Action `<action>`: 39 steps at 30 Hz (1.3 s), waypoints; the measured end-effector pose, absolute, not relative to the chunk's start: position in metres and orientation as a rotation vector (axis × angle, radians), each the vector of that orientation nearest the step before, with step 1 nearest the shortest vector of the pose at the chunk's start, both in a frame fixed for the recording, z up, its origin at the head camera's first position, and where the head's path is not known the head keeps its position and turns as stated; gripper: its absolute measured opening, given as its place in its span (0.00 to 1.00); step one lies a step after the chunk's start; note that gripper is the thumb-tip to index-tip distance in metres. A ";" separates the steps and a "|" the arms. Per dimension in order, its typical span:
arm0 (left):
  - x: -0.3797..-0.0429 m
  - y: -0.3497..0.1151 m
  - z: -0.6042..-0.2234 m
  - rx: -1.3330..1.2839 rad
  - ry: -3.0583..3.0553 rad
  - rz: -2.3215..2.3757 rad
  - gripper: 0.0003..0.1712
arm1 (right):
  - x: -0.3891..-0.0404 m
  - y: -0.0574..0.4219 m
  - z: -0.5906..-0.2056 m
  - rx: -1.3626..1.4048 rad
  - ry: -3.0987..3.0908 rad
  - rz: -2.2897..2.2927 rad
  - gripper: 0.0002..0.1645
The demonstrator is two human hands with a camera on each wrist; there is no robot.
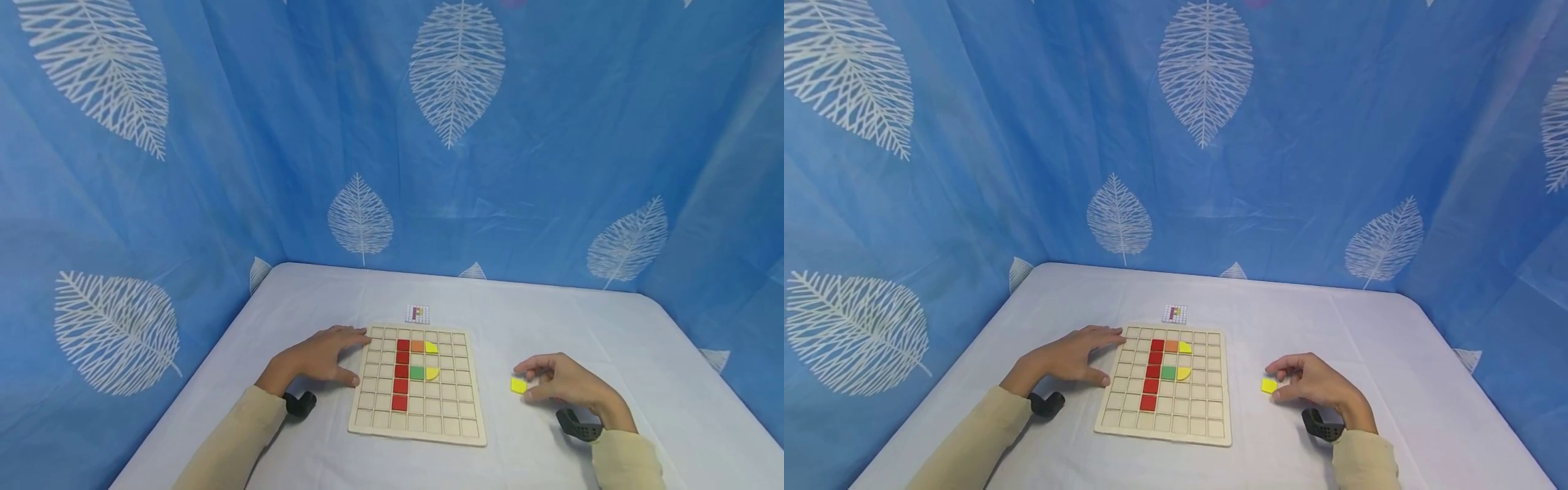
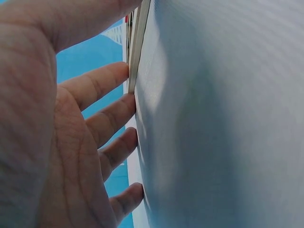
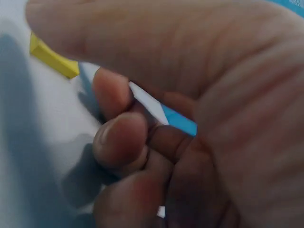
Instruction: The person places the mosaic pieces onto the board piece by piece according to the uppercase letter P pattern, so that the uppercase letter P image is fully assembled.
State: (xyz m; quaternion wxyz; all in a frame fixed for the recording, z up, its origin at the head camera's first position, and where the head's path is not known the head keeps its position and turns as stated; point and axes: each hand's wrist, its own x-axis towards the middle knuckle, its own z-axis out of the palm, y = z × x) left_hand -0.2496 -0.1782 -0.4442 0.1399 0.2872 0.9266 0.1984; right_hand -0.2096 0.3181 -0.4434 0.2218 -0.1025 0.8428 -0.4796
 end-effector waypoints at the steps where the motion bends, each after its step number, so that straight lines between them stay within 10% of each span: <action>1: -0.251 -0.178 -0.444 0.837 2.677 0.575 0.49 | -0.209 0.318 -0.443 -0.294 2.342 -1.308 0.32; 39: -0.246 -0.176 -0.442 0.797 2.682 0.574 0.48 | -0.210 0.313 -0.446 -0.389 2.552 -1.086 0.24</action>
